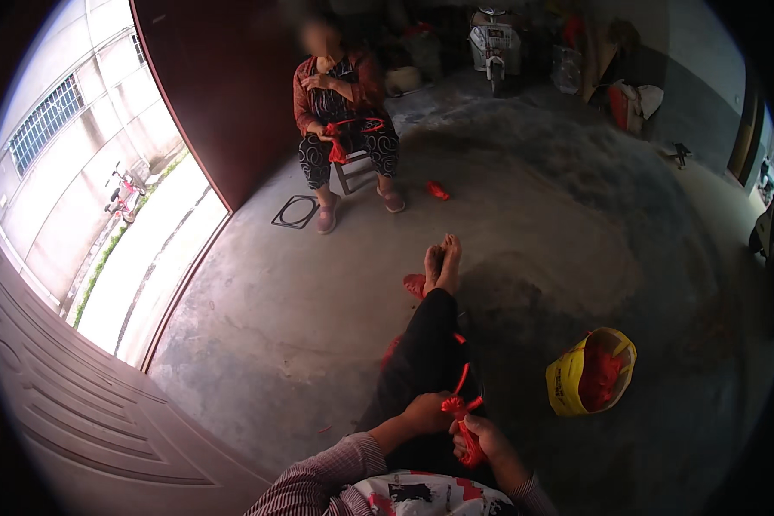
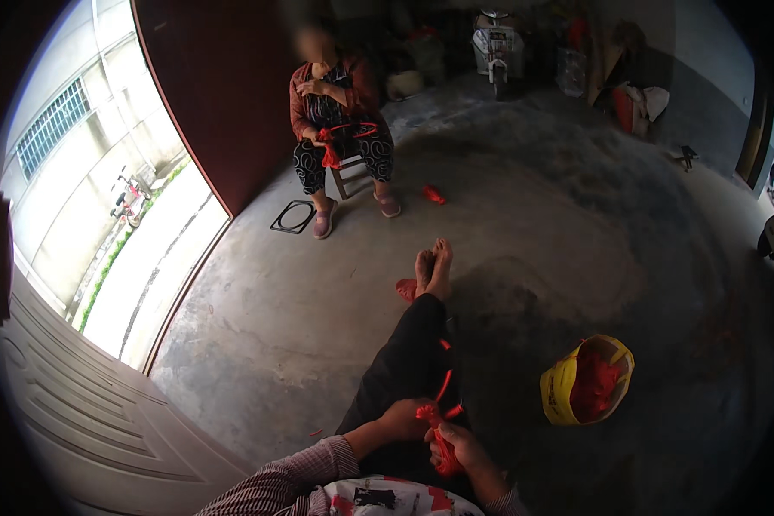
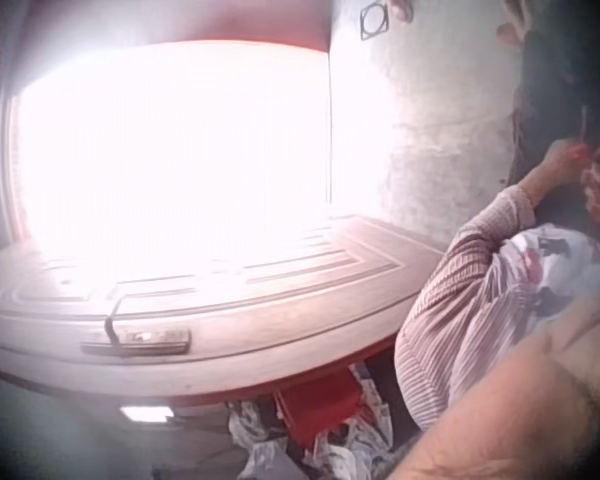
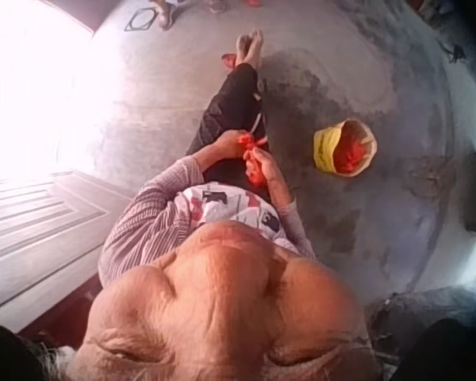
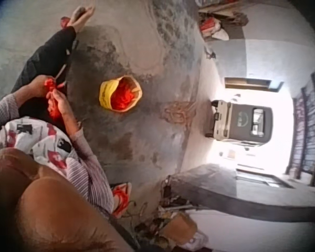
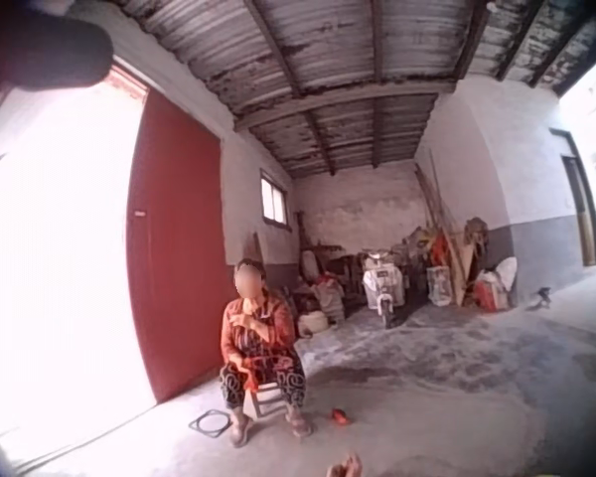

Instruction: Wrapping red decorative cord or ribbon around a black metal furniture frame.

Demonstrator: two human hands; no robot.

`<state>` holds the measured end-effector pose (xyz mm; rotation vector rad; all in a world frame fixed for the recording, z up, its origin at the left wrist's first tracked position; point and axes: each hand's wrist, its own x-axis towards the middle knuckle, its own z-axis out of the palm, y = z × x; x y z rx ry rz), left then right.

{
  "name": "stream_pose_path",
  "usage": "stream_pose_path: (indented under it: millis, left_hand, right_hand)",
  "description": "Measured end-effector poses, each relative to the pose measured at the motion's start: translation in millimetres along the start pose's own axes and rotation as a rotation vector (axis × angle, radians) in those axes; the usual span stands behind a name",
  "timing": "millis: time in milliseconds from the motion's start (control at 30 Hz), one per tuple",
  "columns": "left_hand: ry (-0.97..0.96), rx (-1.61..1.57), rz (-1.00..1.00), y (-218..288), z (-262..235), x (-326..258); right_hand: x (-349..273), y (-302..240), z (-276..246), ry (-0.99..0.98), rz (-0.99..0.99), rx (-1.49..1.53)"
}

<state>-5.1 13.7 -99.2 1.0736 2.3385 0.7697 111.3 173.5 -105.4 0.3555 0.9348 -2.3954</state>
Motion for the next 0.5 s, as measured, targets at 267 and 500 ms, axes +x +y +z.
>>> stream_pose_path:
  millis: [267, 500]
  left_hand:
    - [-0.003, 0.003, -0.006, 3.2, -3.8, -2.4]
    - [0.013, -0.039, 0.009, -1.1, 2.5, -1.0]
  right_hand:
    - [5.1, 0.2, -0.7, 0.024, -0.008, 0.017]
    - [5.4, 3.4, -8.0, -0.010, -0.029, 0.070]
